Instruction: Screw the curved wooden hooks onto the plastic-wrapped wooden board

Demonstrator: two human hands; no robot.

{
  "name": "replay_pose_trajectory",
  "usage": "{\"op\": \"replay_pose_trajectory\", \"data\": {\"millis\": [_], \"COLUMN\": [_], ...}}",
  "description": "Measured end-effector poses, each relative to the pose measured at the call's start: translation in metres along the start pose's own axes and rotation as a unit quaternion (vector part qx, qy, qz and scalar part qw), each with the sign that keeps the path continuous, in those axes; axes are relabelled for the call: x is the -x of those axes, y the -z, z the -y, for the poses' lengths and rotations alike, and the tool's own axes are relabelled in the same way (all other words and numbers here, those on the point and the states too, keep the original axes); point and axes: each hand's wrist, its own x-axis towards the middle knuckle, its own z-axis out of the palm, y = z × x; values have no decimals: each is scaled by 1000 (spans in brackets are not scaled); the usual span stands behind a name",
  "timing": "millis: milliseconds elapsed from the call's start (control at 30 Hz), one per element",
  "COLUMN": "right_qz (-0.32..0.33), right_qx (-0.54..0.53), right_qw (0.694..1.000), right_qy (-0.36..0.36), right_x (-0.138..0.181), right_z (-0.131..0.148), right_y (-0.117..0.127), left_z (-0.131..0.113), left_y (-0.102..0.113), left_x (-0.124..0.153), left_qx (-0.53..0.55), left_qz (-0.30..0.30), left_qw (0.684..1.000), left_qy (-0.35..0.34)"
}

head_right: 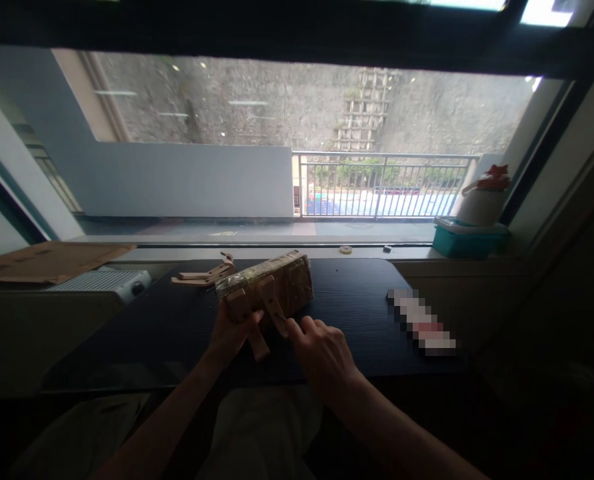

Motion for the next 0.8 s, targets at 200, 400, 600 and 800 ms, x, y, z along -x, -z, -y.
{"op": "replay_pose_trajectory", "data": {"millis": [200,400,600,800], "right_qz": [-28,-64,-6,11], "right_qx": [47,-263,-158,66], "right_qw": [995,946,982,991], "right_qy": [78,-180,-106,119], "right_x": [-5,-2,-3,-9], "right_z": [-4,8,3,-7], "right_y": [-5,-24,-7,9], "left_z": [4,4,-4,-6], "left_y": [1,0,-2,0], "left_x": [-2,-3,1,3], "left_qx": [2,-1,0,-10], "left_qz": [-1,-12,-22,-24], "left_qw": [1000,1000,1000,1000], "left_qy": [-7,6,1,8]}}
